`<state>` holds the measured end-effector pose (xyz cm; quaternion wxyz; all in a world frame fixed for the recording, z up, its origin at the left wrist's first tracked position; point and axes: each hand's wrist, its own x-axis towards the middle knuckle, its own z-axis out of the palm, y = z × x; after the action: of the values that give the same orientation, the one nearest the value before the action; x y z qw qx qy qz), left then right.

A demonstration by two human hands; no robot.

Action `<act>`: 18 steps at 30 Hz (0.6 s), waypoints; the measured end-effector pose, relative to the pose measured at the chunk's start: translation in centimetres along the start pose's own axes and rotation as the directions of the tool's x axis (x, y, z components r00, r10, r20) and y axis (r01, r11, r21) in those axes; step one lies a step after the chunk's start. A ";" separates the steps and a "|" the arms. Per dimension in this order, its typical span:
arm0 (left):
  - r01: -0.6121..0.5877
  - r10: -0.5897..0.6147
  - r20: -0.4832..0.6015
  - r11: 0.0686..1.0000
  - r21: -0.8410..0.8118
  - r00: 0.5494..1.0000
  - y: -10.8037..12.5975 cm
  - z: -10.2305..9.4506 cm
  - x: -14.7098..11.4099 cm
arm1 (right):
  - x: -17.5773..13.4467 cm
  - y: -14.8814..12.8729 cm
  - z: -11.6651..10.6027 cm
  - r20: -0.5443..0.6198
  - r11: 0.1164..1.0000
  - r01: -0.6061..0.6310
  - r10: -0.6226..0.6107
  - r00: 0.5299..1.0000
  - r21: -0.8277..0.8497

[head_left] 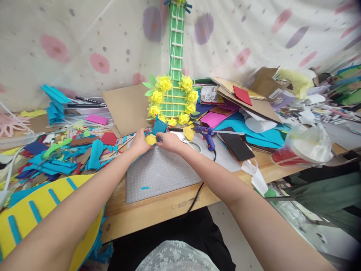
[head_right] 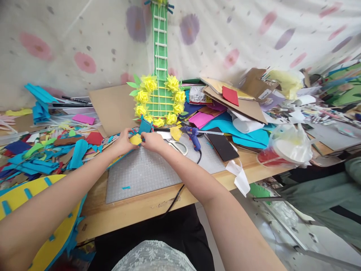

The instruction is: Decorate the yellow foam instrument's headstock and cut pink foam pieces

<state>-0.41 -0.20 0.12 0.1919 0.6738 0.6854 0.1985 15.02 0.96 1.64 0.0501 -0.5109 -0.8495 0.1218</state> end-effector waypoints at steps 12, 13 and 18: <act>-0.059 0.062 -0.007 0.977 0.205 0.998 0.1 0.0 -0.7 | 0.0 0.1 -1.0 0.009 0.990 0.085 -0.084 0.996 -0.111; -0.089 0.094 -0.009 0.969 0.229 0.996 0.1 -0.2 -0.9 | 0.1 0.1 -1.1 0.016 0.990 0.087 -0.085 0.996 -0.110; -0.268 0.290 -0.025 0.911 0.314 0.957 0.1 -1.6 -1.4 | 0.2 0.2 -1.2 0.011 0.991 0.098 -0.097 0.995 -0.091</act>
<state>-1.12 -1.66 1.52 0.0303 0.7788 0.6110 0.1386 15.39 1.38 2.74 0.0300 -0.4701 -0.8783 0.0820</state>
